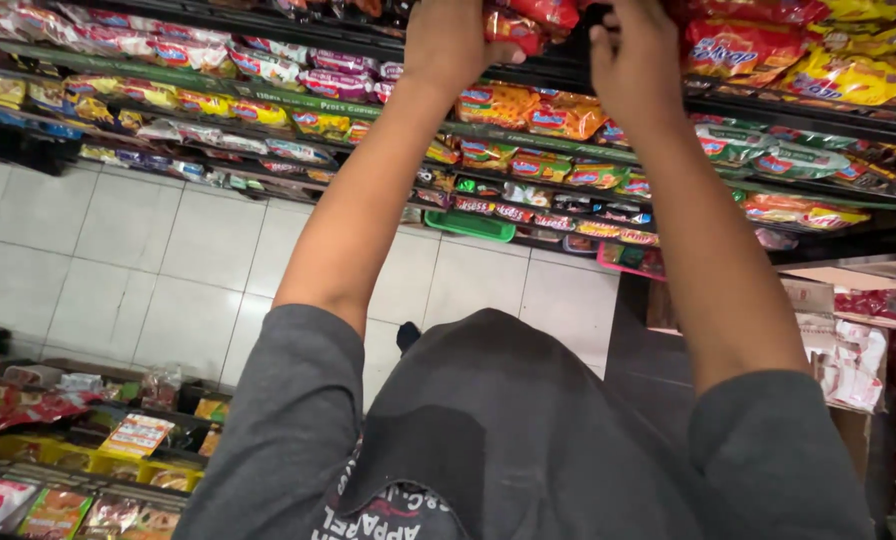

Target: Scanning barcodes and organizing instant noodle and snack packets on grocery store shelves.

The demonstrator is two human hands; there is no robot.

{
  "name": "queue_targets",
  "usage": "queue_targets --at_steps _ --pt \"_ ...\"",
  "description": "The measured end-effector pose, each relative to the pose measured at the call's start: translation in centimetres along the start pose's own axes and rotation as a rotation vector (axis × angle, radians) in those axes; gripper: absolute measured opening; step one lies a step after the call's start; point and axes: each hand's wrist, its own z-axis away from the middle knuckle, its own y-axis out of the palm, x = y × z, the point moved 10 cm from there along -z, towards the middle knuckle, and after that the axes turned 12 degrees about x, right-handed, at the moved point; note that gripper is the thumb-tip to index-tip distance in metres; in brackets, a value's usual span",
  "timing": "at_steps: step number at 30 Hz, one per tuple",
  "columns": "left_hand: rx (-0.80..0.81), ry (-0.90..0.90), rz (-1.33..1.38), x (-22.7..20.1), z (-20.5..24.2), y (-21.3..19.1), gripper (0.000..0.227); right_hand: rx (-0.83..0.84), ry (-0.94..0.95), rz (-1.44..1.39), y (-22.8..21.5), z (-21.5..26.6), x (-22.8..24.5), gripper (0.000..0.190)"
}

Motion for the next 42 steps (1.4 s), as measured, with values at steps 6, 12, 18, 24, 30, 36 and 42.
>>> queue_targets --at_steps 6,12,18,24,30,36,42 --pt "-0.019 0.034 -0.092 -1.1 -1.1 -0.3 0.082 -0.009 -0.044 0.285 1.6 -2.2 -0.2 0.039" --pt "-0.020 0.067 0.016 -3.1 -2.1 0.6 0.075 -0.026 0.186 0.369 0.5 -3.1 -3.5 0.039" --pt "0.014 0.001 0.049 -4.4 -2.2 0.9 0.070 0.056 0.301 0.546 -0.4 -3.0 -3.9 0.026" --pt "0.052 -0.053 0.016 -6.6 -2.5 1.5 0.075 0.127 0.368 0.569 -0.4 -2.3 -4.5 0.029" --pt "0.004 -0.025 -0.023 -8.5 -2.9 3.5 0.085 0.162 0.379 0.566 -2.1 -0.6 -0.8 0.040" --pt "0.258 -0.010 0.326 -7.4 -2.5 1.4 0.099 -0.065 0.151 0.522 -4.4 3.0 0.4 0.029" --pt "0.159 0.055 0.720 -1.0 -6.0 8.0 0.109 -0.196 -0.049 0.285 -6.8 7.6 3.4 0.013"
